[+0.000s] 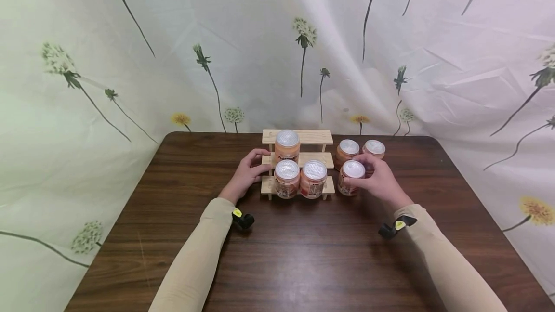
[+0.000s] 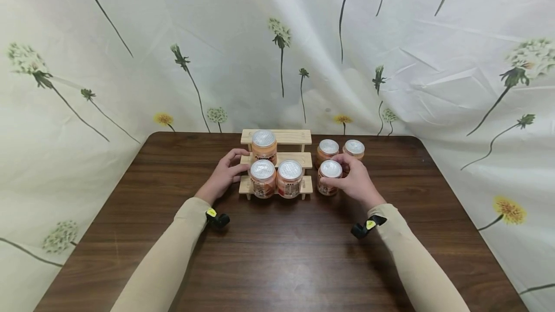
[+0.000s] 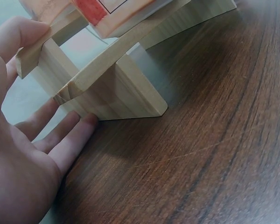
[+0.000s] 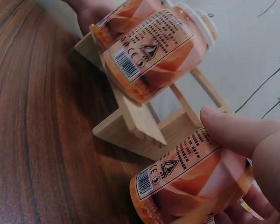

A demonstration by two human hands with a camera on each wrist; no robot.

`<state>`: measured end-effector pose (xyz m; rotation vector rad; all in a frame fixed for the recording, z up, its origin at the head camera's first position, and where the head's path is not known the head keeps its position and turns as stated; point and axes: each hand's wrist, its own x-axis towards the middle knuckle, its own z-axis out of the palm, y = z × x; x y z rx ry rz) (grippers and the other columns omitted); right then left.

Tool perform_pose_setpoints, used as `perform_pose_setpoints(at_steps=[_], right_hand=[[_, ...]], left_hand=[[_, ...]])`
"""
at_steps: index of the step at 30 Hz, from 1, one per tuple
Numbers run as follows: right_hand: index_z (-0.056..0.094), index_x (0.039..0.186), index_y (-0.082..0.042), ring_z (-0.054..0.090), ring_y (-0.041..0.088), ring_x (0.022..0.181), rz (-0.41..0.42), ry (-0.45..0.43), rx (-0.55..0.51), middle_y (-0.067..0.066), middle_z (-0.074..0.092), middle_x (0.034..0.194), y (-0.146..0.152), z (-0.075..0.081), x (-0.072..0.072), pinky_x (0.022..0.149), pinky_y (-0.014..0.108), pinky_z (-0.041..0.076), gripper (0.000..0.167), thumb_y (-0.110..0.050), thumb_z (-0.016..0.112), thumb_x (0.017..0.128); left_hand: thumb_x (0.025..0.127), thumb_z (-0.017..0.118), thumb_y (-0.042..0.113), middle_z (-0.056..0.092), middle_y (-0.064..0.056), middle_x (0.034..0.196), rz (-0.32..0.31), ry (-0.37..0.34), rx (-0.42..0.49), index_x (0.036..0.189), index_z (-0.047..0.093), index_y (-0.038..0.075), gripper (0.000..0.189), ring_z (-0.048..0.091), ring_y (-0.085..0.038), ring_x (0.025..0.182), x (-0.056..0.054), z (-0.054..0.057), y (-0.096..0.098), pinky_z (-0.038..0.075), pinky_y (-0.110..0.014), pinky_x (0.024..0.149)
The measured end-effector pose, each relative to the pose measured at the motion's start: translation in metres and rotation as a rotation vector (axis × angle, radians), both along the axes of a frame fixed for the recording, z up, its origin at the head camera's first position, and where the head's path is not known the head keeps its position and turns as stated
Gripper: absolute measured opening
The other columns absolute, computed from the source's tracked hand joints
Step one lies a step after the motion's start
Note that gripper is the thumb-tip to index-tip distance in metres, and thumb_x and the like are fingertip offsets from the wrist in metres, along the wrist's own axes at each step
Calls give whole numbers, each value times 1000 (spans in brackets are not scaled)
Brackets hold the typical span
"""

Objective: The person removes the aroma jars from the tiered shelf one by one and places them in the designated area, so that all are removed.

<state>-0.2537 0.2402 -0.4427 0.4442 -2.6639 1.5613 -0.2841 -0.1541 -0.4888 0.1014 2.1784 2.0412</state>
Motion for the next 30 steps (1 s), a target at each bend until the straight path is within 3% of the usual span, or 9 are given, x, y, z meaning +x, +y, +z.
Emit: perform_pose_setpoints(at_steps=[6, 12, 16, 30], right_hand=[[64, 125, -2, 63, 22, 104, -15, -13, 2, 17, 68, 121, 3, -8, -1, 85, 22, 50, 56, -20, 93, 82], [62, 130, -2, 63, 25, 106, -50, -5, 21, 18, 63, 135, 5, -11, -1, 84, 21, 50, 60, -22, 93, 82], [57, 134, 0, 64, 27, 108, -87, -1, 46, 20, 65, 127, 6, -12, -1, 85, 20, 50, 67, -22, 93, 82], [54, 137, 2, 64, 27, 108, -111, -25, 35, 21, 62, 129, 7, -10, 1, 83, 19, 51, 68, -23, 90, 85]], left_hand=[[100, 73, 18, 55, -11, 142, 0, -1, -2, 132, 59, 20, 35, 59, -28, 121, 1, -1, 0, 58, -38, 84], [100, 73, 18, 56, -12, 142, 1, 5, 3, 132, 59, 20, 35, 60, -28, 120, 1, 0, 0, 58, -37, 84], [100, 73, 18, 56, -12, 143, -1, 10, 7, 134, 58, 19, 37, 60, -28, 120, 1, -1, 0, 58, -37, 84], [100, 72, 17, 55, -14, 145, -8, 15, 17, 137, 56, 15, 41, 61, -26, 117, 1, 1, 1, 59, -38, 84]])
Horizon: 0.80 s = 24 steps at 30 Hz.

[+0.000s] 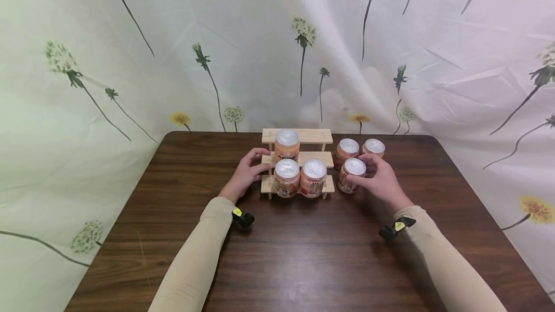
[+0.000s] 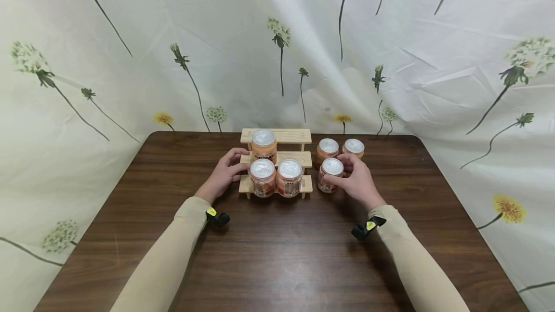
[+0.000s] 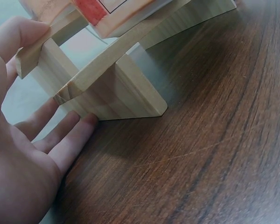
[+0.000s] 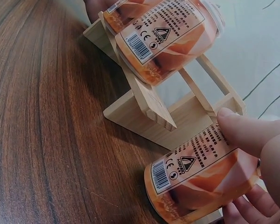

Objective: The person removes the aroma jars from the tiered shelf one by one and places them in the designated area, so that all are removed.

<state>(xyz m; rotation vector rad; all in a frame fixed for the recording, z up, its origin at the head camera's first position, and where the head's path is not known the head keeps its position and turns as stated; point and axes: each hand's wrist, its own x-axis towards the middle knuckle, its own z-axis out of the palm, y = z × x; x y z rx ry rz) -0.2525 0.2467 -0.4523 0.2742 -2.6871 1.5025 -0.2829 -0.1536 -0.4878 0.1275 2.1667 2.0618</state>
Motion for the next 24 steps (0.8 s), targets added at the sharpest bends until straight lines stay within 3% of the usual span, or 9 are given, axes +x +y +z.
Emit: perform_pose_setpoints(at_steps=[17, 24], right_hand=[[56, 135, 1, 65, 29, 108, -28, 19, 6, 20, 64, 128, 1, -2, -2, 85, 21, 52, 66, -24, 91, 85], [55, 138, 2, 63, 27, 111, -29, 98, -90, 22, 65, 127, 6, 17, -6, 95, 36, 53, 60, -15, 86, 89]], left_hand=[[100, 73, 18, 54, -14, 144, 5, -3, -19, 136, 57, 16, 40, 61, -27, 118, -1, -1, 1, 58, -39, 86], [100, 72, 17, 55, -13, 144, 5, 0, -7, 134, 58, 18, 37, 62, -27, 118, -1, -2, 0, 59, -38, 84]])
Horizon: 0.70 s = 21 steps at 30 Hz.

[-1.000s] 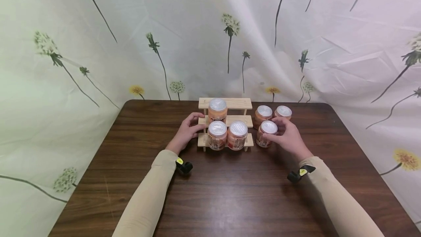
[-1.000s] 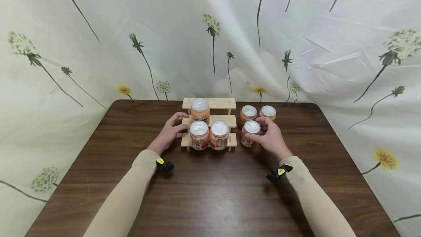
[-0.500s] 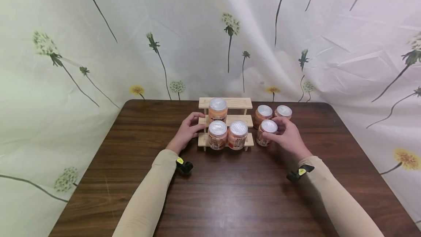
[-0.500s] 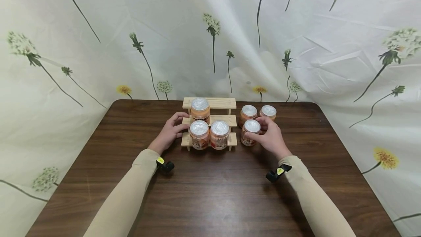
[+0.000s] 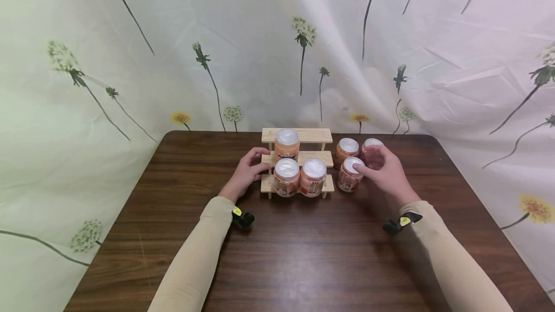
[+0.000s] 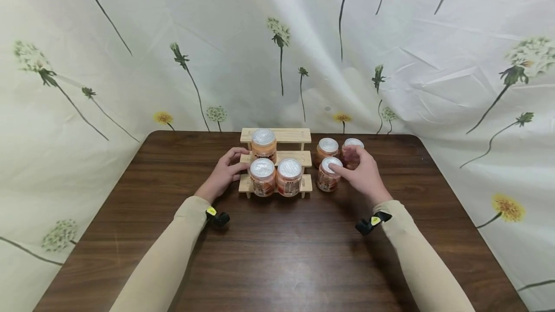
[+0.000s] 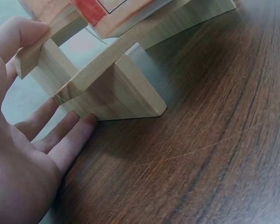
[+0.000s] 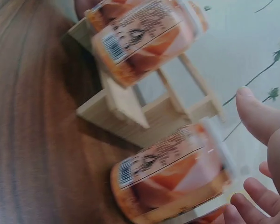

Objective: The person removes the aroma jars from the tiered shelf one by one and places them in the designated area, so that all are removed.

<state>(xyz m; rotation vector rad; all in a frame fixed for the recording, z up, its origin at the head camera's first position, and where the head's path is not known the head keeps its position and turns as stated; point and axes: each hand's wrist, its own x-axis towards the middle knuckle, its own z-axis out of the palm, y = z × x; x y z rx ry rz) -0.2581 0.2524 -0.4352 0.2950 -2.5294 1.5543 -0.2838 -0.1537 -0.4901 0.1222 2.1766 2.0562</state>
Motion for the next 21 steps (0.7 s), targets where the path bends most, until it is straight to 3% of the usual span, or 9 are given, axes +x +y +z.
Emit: perform_pose_setpoints(at_steps=[11, 16, 21], right_hand=[[56, 137, 1, 61, 42, 122, 48, 42, -33, 23, 63, 130, -16, 34, -7, 105, 45, 53, 57, -19, 83, 92], [57, 138, -2, 60, 40, 127, 82, 55, -26, 25, 63, 135, -27, 41, -11, 108, 58, 47, 57, -23, 83, 92], [56, 142, -5, 57, 38, 133, 151, 61, -45, 21, 62, 139, -43, 49, -14, 109, 59, 45, 57, -22, 81, 94]], left_hand=[[100, 72, 17, 55, -13, 143, 9, 0, -6, 137, 57, 16, 40, 62, -24, 114, -1, 1, -2, 58, -36, 83], [100, 72, 18, 54, -14, 143, 8, -6, -9, 137, 57, 15, 40, 61, -25, 115, -1, 1, -1, 57, -35, 82], [100, 73, 19, 54, -12, 143, 12, -7, -20, 135, 58, 18, 38, 60, -26, 116, -2, -1, -1, 57, -34, 80]])
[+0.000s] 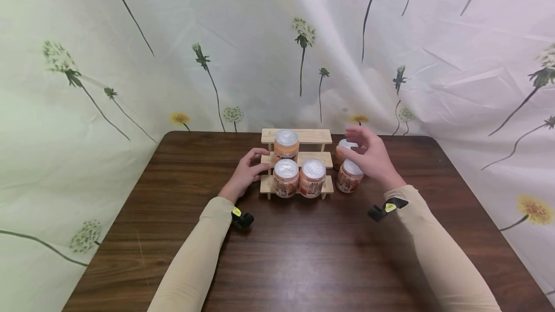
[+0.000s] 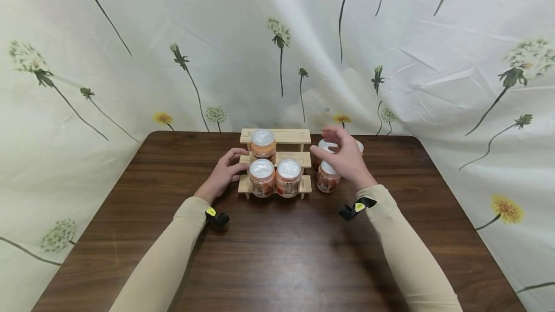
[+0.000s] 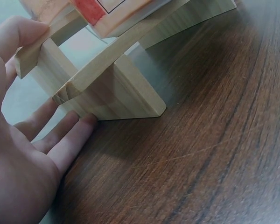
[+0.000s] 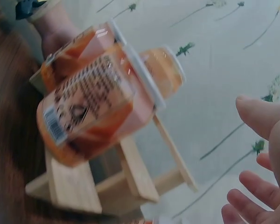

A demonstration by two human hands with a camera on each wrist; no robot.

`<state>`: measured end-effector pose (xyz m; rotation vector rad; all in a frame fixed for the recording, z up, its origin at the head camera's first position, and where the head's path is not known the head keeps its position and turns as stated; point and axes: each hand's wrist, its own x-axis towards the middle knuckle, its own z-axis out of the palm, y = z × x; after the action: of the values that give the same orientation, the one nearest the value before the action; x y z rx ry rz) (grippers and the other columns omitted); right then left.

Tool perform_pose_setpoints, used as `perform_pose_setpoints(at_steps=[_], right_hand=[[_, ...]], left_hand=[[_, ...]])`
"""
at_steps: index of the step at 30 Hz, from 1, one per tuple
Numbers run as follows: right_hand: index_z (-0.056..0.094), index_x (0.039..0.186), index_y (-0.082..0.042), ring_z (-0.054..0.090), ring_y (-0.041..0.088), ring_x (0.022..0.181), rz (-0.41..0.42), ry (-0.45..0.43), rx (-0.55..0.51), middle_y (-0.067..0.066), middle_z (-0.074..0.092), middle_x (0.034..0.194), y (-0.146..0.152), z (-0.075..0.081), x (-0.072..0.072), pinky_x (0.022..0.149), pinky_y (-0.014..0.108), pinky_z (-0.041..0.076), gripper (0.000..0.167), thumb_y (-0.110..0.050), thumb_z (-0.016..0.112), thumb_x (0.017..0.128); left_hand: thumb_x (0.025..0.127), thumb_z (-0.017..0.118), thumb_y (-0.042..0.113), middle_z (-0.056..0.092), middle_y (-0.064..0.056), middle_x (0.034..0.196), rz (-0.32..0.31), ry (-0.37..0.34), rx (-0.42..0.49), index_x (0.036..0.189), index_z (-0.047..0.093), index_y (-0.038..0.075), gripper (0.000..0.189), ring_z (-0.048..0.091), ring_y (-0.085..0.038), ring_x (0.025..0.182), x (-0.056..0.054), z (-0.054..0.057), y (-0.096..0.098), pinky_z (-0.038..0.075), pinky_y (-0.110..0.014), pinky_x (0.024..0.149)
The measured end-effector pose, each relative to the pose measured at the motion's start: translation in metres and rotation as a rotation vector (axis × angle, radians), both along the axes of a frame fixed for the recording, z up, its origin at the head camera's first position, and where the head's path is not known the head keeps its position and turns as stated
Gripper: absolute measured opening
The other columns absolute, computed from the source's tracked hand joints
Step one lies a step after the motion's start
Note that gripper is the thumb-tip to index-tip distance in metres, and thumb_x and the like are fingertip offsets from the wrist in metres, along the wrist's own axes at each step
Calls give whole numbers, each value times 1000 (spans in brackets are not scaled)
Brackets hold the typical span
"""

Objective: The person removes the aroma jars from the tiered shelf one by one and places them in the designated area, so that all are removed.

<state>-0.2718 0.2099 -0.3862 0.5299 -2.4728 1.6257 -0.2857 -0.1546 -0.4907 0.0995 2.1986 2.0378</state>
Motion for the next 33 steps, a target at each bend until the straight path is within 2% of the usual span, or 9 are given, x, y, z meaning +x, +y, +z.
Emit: perform_pose_setpoints(at_steps=[8, 14, 22, 28, 33], right_hand=[[55, 146, -7, 56, 40, 134, 96, -10, 40, 21, 59, 145, -37, 18, -6, 111, 57, 44, 61, -25, 81, 94], [52, 151, -12, 53, 36, 138, 172, -72, 105, 14, 55, 151, -63, 27, -11, 112, 54, 45, 66, -31, 81, 94], [50, 153, -11, 54, 36, 137, 269, -99, 165, 13, 55, 152, -90, 29, -23, 110, 50, 48, 73, -32, 83, 92], [50, 153, -10, 58, 33, 133, 296, -141, 200, 12, 56, 150, -101, 27, -25, 107, 48, 50, 76, -37, 85, 91], [50, 152, -5, 60, 34, 130, 312, -163, 187, 13, 58, 145, -108, 25, -26, 105, 48, 52, 77, -31, 86, 90]], left_hand=[[100, 73, 19, 54, -13, 144, -2, -2, -4, 135, 58, 18, 38, 61, -27, 116, 1, 1, 1, 57, -35, 81], [101, 72, 20, 53, -13, 145, -1, -12, -7, 137, 57, 17, 40, 60, -26, 117, 2, 1, 0, 57, -35, 84], [101, 72, 19, 54, -12, 143, 9, 1, -8, 136, 58, 17, 38, 61, -25, 116, 3, 3, 1, 57, -35, 81], [100, 73, 19, 56, -11, 141, 6, 12, 0, 133, 59, 20, 35, 61, -25, 115, 2, 2, 1, 57, -34, 80], [100, 73, 19, 55, -11, 141, 2, 9, 1, 133, 59, 20, 36, 61, -26, 116, 2, 1, 1, 57, -35, 81]])
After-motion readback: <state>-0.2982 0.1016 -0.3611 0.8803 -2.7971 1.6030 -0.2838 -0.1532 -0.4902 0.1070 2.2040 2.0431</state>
